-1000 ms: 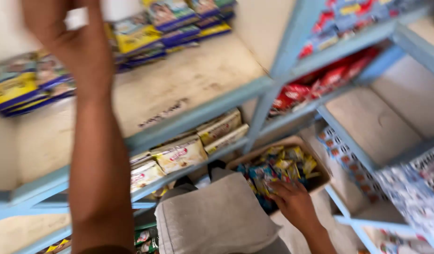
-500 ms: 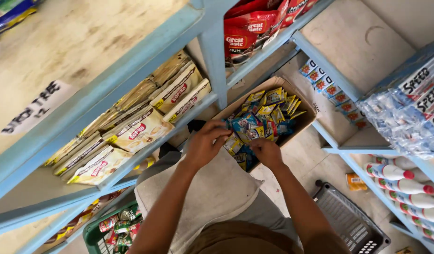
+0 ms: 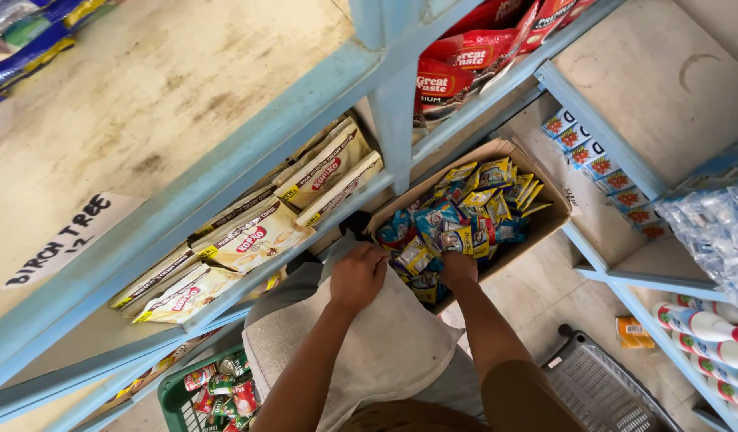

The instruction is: The person is stocking and organizing milk powder sachets on a grocery store shelf from a box on the floor.

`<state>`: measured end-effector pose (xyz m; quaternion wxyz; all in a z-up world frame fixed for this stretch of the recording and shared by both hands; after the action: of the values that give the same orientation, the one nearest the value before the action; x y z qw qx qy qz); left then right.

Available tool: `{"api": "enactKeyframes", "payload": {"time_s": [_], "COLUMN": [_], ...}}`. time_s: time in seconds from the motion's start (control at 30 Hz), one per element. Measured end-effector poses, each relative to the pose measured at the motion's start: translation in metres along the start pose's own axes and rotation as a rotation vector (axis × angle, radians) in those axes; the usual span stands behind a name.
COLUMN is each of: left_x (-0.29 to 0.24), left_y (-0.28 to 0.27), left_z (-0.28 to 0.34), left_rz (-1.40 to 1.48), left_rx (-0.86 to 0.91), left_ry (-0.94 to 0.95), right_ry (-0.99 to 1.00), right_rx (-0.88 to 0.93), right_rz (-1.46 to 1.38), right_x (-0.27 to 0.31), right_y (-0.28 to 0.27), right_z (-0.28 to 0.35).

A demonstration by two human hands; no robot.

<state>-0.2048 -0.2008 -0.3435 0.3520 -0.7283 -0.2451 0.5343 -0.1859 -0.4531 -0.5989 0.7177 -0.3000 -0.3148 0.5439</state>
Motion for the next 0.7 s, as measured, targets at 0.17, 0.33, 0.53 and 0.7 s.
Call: {"api": "enactKeyframes", "payload": {"time_s": [0.17, 0.33, 0.53, 0.7], "left_x": [-0.008, 0.01, -0.014, -0.039], "left_y": [-0.006, 0.011, -0.018, -0.072], "left_z": [-0.001, 0.008, -0.001, 0.025], "left_rz": [0.029, 0.12, 1.507, 1.363], "left_rx": [-0.01, 0.016, 0.223, 0.314], "left_ry": [-0.013, -0.137, -0.803, -0.337], "right_ry": [-0.151, -0.509, -0.991, -1.463], "right_rx": [-0.395, -0.517, -0.81, -0.547], "right_rz": [-0.341, -0.817, -0.781, -0.595], "right_x": [0.023, 0.062, 0.088, 0.107], "right_y": [-0.059, -0.168, -0.22, -0.216], "right_z": [0.041, 0.168, 0.298, 0.361]}}
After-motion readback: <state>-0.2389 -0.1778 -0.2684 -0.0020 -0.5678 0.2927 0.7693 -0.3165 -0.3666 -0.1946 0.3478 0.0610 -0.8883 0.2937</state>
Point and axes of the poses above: each hand's wrist, its own z-axis away from the middle knuckle, its own y-axis out of the palm, x = y × z, the point moved 1 cm from there along -z, towards the middle knuckle, and after that the axes turned 8 degrees about y, right-handed, at the moved point
